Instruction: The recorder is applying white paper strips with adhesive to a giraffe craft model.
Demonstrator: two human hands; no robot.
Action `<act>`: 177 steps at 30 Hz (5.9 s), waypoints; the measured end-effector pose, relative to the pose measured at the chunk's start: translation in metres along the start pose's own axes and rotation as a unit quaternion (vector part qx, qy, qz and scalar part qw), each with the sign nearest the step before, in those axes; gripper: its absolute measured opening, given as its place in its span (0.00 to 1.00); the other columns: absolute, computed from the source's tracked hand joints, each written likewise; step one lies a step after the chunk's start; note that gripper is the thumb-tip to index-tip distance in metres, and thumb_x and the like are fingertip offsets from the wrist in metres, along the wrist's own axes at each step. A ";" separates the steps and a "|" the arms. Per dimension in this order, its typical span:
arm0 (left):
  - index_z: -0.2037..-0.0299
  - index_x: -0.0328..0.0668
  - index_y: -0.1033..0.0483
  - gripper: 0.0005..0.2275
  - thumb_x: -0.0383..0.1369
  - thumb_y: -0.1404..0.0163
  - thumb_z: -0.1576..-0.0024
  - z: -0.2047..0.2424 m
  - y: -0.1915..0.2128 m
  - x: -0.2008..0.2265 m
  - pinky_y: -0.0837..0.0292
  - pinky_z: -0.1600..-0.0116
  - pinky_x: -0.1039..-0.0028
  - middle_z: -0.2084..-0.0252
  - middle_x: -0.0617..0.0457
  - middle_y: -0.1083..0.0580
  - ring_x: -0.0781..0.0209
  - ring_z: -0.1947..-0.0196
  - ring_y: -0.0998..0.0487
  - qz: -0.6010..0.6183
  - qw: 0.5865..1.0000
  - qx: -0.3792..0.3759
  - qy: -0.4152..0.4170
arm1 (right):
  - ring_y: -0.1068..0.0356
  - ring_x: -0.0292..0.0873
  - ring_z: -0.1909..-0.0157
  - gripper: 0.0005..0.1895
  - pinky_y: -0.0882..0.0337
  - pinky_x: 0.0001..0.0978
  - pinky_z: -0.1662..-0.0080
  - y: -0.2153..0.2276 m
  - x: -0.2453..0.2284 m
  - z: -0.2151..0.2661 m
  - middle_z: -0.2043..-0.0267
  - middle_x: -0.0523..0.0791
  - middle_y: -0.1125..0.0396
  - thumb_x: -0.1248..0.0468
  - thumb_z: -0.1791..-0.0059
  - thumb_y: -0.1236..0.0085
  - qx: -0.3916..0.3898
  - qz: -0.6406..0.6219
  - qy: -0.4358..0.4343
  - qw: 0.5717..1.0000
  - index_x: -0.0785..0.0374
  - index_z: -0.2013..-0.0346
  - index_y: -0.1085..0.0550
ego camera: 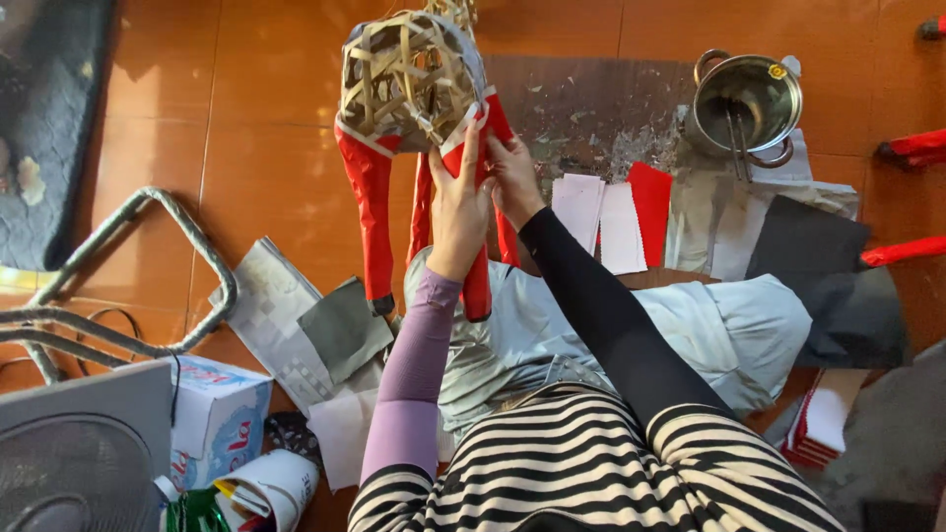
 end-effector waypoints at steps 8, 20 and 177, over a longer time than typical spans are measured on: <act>0.23 0.60 0.53 0.39 0.28 0.43 0.42 0.001 -0.001 -0.007 0.21 0.50 0.55 0.25 0.22 0.51 0.25 0.45 0.25 -0.002 1.000 -0.014 0.003 | 0.26 0.36 0.59 0.10 0.24 0.29 0.55 0.007 0.031 -0.031 0.56 0.43 0.26 0.61 0.45 0.46 -0.006 -0.030 -0.019 0.999 0.64 0.52 0.27; 0.23 0.61 0.53 0.37 0.29 0.44 0.40 -0.001 0.001 0.005 0.21 0.49 0.55 0.25 0.22 0.51 0.26 0.46 0.24 -0.024 1.000 -0.004 0.016 | 0.34 0.34 0.63 0.09 0.28 0.28 0.59 0.000 -0.027 -0.010 0.64 0.41 0.32 0.63 0.45 0.41 0.155 0.296 0.176 0.926 0.65 0.58 0.30; 0.34 0.39 0.37 0.20 0.39 0.64 0.34 0.188 -0.336 -0.181 0.29 0.40 0.45 0.38 0.46 0.29 0.45 0.41 0.26 0.674 0.492 -0.145 0.532 | 0.26 0.60 0.59 0.21 0.29 0.55 0.59 0.258 -0.095 0.126 0.60 0.55 0.26 0.69 0.47 0.53 0.099 0.789 0.111 0.596 0.61 0.39 0.33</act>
Point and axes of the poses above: each hand's wrist, its own z-axis away from the middle knuckle, its own y-axis out of the back of the hand, x = y × z, the point moved 3 cm from there along -z, towards the middle knuckle
